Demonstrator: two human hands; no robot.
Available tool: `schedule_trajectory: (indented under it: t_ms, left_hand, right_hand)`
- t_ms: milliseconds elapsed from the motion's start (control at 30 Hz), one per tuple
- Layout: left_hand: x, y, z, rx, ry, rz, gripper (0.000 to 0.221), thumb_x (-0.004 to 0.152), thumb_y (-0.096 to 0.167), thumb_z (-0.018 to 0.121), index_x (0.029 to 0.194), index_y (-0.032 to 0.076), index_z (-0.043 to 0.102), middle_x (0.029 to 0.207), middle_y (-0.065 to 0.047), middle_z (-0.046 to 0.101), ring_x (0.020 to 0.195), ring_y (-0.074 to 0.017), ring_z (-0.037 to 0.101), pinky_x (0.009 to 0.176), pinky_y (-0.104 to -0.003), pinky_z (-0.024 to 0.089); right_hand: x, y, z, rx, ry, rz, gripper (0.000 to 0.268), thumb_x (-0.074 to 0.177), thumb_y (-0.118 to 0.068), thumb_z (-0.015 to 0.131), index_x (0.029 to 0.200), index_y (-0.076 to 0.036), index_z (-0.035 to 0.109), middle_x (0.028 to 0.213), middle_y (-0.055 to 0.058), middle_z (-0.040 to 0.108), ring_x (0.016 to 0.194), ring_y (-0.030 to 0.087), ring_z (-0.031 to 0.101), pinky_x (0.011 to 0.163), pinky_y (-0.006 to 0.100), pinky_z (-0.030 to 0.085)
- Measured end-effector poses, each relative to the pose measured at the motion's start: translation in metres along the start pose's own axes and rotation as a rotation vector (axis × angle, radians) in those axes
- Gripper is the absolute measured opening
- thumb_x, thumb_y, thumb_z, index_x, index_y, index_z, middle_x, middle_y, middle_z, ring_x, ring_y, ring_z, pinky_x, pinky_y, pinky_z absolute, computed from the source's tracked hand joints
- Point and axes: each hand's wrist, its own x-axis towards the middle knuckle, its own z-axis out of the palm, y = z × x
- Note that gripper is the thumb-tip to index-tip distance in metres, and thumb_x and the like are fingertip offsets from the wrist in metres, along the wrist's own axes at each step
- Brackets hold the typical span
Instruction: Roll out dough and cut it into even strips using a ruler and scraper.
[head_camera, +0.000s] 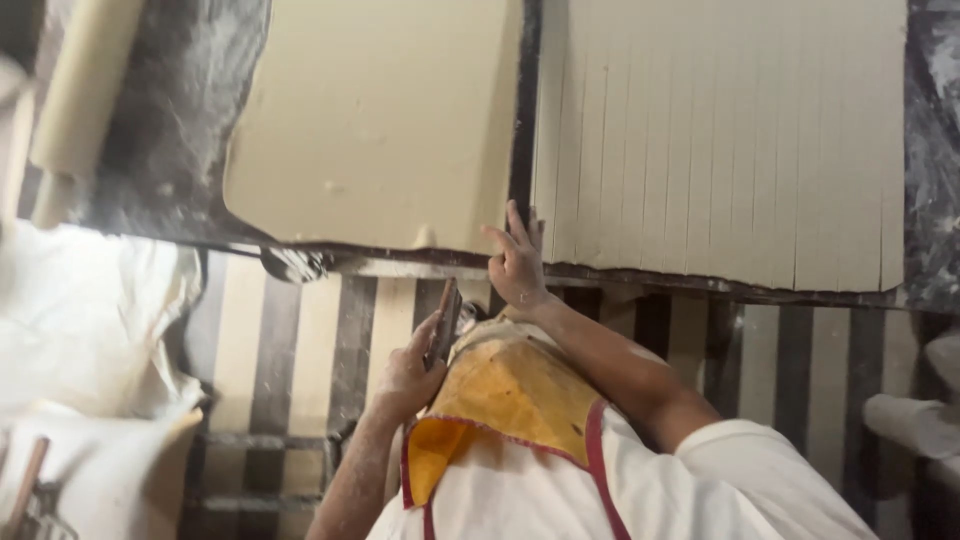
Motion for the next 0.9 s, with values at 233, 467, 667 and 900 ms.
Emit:
schedule_trajectory:
  t_ms: [233,467,667,900]
  left_hand:
    - [0.008,0.007,-0.008,0.115,-0.012,0.11,0.078,0.082,0.016,0.064,0.155,0.028,0.038,0.1,-0.026,0.075,0.094,-0.0447,0.072,0.082,-0.053,0.057]
    - [0.01,-0.012,-0.012,0.142,-0.011,0.107,0.076,0.085,0.015,0.063,0.154,0.03,0.036,0.1,-0.026,0.074,0.093,-0.0442,0.073,0.082,-0.053,0.057]
    - [-0.002,0.007,-0.021,0.15,-0.032,0.001,0.074,0.088,0.016,0.061,0.155,0.031,0.036,0.097,-0.025,0.076,0.091,-0.0422,0.074,0.081,-0.052,0.058]
    - [0.0,0.003,-0.021,0.131,-0.03,0.041,0.071,0.088,0.015,0.061,0.154,0.028,0.036,0.109,-0.02,0.076,0.095,-0.0392,0.075,0.085,-0.05,0.059]
  right_hand:
    - [0.084,-0.034,-0.023,0.254,0.093,0.166,0.047,0.081,0.004,0.057,0.123,-0.012,0.07,0.164,0.025,0.038,0.153,0.053,0.024,0.128,0.059,0.021]
    - [0.023,-0.025,0.004,0.135,-0.001,0.074,0.043,0.074,0.005,0.058,0.111,-0.009,0.075,0.163,0.029,0.032,0.154,0.054,0.015,0.125,0.065,0.013]
    - [0.01,-0.019,0.023,0.163,-0.005,0.055,0.04,0.074,0.005,0.059,0.108,-0.007,0.077,0.163,0.029,0.031,0.154,0.052,0.016,0.125,0.061,0.017]
    - [0.012,-0.024,0.02,0.179,-0.014,0.073,0.042,0.075,0.006,0.059,0.112,-0.005,0.076,0.164,0.03,0.029,0.155,0.051,0.016,0.126,0.058,0.017]
